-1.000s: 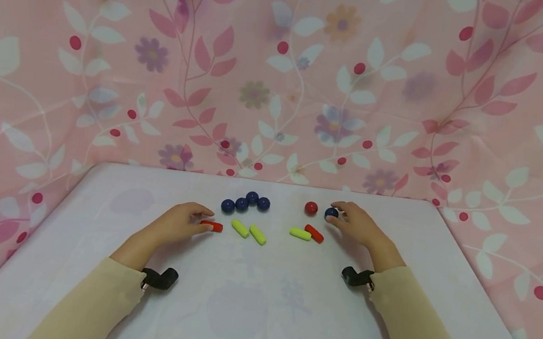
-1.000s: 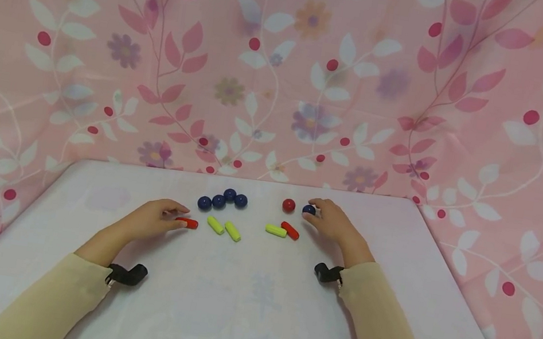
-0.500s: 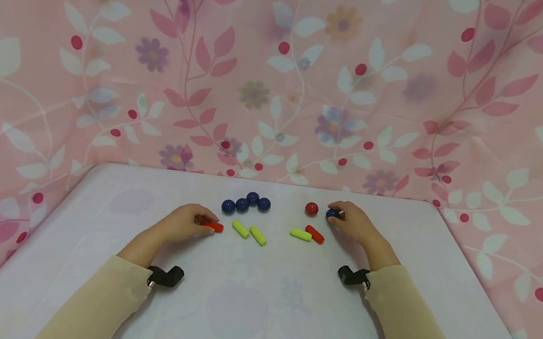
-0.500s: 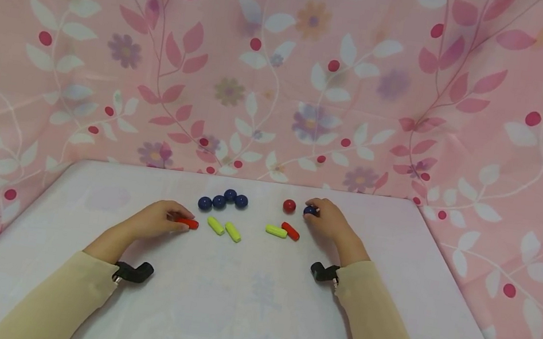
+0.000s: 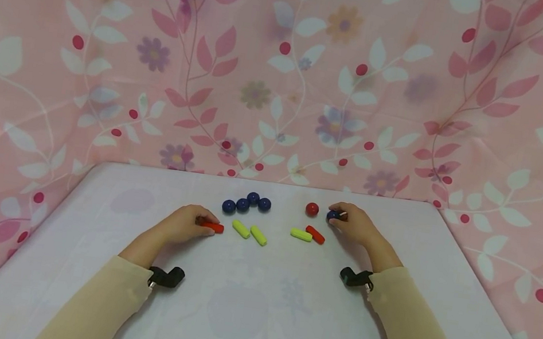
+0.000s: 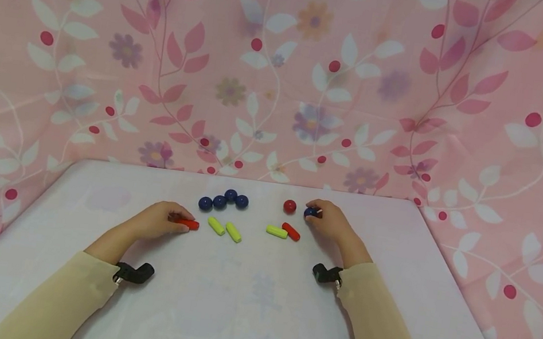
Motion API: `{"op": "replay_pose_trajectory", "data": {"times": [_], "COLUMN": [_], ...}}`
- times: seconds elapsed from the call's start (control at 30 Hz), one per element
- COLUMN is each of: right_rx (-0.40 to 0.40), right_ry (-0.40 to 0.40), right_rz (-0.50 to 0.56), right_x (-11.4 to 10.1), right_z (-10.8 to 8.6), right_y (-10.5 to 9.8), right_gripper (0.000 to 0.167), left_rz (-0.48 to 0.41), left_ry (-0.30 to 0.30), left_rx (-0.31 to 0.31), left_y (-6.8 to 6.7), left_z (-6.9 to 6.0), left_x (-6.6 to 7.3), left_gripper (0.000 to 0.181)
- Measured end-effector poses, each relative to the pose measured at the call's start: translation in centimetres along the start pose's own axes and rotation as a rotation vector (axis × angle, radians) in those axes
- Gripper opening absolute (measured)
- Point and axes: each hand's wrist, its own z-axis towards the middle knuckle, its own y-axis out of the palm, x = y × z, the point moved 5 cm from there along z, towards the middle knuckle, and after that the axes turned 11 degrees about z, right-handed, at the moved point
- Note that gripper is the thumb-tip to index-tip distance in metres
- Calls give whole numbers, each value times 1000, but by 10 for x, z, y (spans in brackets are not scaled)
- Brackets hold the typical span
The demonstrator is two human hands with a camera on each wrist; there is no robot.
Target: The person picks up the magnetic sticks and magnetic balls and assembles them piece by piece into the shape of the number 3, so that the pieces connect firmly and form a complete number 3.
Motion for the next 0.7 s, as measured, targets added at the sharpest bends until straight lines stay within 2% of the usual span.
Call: {"op": "replay_pose_trajectory", "data": {"times": [0.37,0.7], "right_rx": [-14,-29], "right_ry": [-21,-46], "right_rz": [56,96], "right_x": [-6,-17], "right_z": [-15,-30], "right_y": [-4,-5], "right_gripper": [41,41], "left_rz": [-17,-40], "left_ry": [-16,2], "left_rx": [-1,-13], "left_y": [2,5], "left_z": [-10,-18], "left_x": [8,22], "left_gripper": [22,21]}}
